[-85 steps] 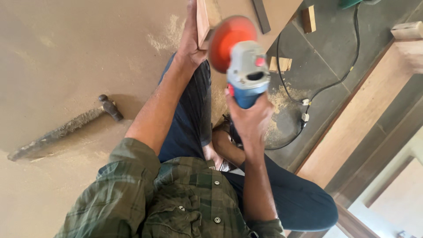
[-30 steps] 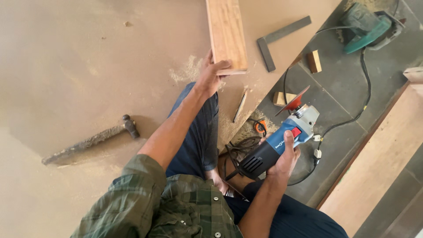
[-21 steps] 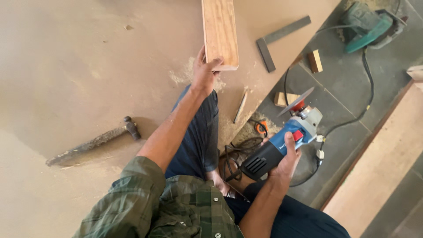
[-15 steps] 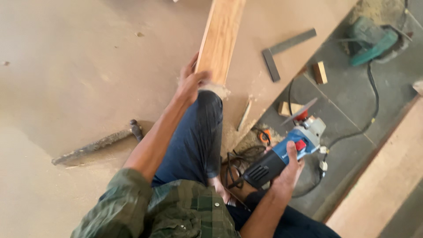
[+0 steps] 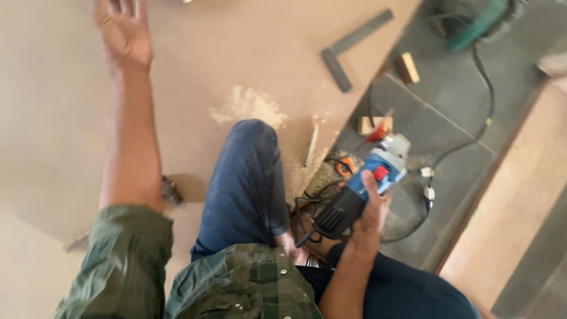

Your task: The person sands the surface and edges of a wooden block using a handheld power angle grinder while sitting on the floor.

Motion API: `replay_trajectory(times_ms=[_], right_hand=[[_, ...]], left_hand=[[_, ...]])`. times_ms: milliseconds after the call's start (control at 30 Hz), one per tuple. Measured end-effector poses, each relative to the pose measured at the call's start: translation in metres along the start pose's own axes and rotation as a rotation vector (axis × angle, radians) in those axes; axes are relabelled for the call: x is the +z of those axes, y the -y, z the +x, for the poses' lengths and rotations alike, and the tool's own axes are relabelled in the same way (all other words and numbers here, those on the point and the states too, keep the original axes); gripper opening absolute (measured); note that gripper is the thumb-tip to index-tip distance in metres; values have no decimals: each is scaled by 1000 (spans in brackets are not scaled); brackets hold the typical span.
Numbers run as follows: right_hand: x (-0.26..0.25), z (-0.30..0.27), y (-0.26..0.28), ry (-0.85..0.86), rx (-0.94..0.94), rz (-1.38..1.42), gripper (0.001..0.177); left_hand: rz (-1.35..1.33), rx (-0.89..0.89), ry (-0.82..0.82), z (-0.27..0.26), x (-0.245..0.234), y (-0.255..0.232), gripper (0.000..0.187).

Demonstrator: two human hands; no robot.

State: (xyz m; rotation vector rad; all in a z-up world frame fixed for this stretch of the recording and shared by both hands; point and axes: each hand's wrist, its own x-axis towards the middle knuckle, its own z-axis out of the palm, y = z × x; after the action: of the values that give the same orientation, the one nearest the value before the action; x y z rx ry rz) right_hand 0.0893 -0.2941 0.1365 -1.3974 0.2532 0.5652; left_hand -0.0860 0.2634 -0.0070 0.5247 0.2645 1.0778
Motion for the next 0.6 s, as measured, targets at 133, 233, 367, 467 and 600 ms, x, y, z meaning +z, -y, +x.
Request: replay_trajectory(times_ms=[133,233,367,467,600], right_hand=[[6,0,2,18,19,39,39],[11,1,2,23,8,109,39],[17,2,2,63,31,146,40],[21,4,2,174,10,218,44],[31,0,-1,-10,53,46,60]], left_hand=[[335,-355,84,-99,44,55,69],[1307,-411,741,-233,140,93,27],[544,-1288,718,-335,243,116,77],[560,-1391,486,-348,264,118,67],[898,-988,628,-333,263,124,61]])
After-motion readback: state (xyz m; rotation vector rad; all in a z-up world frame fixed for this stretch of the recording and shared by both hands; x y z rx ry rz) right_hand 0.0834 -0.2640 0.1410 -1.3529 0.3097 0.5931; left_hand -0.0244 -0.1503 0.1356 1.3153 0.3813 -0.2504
